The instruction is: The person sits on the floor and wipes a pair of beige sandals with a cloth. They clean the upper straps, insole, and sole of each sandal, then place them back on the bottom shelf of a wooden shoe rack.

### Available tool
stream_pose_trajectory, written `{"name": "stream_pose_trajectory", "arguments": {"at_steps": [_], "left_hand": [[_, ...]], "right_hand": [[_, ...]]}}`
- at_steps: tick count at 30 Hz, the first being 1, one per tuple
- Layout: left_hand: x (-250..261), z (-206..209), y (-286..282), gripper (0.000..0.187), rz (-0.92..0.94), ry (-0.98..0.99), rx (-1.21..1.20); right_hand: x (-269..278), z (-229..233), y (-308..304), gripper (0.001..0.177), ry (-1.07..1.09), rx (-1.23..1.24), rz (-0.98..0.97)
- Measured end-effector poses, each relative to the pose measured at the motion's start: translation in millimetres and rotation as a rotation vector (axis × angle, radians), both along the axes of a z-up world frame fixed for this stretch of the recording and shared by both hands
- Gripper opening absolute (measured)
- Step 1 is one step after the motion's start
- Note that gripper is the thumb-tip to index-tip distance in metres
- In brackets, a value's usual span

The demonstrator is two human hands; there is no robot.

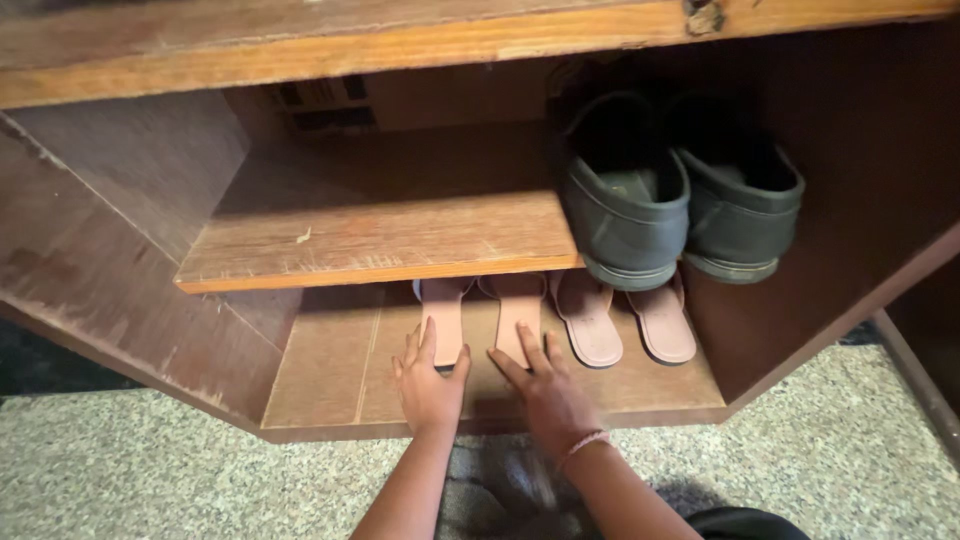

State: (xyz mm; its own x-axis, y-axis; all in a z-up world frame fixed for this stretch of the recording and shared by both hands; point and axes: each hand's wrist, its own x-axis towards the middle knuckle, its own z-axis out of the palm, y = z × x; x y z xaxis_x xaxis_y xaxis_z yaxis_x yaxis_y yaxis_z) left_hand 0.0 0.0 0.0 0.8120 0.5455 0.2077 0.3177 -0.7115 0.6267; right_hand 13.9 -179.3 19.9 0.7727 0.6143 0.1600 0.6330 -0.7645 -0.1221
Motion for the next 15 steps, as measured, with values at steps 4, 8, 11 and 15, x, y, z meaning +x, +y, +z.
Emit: {"name": "stream_pose_trajectory", "arguments": {"at_steps": [4, 8, 11, 15], "left_hand": [[0, -1, -1, 0.071, -0.016, -0.097, -0.001], [-3, 2, -4, 0.070, -0.017, -0.086, 0.012], [-2, 2, -7, 0.071, -0.022, -0.076, 0.011], [-6, 6, -8, 0.075, -0.034, -0.046, 0.004]], "right_hand": [[4, -4, -2, 0.054, 0.074, 0.223, -0.091], [6, -15, 1, 0.065, -0.003, 0.212, -0.099], [5, -22, -2, 0.064, -0.026, 0.189, -0.124], [1, -16, -2, 0.064, -0.057, 0.184, -0.147]]}}
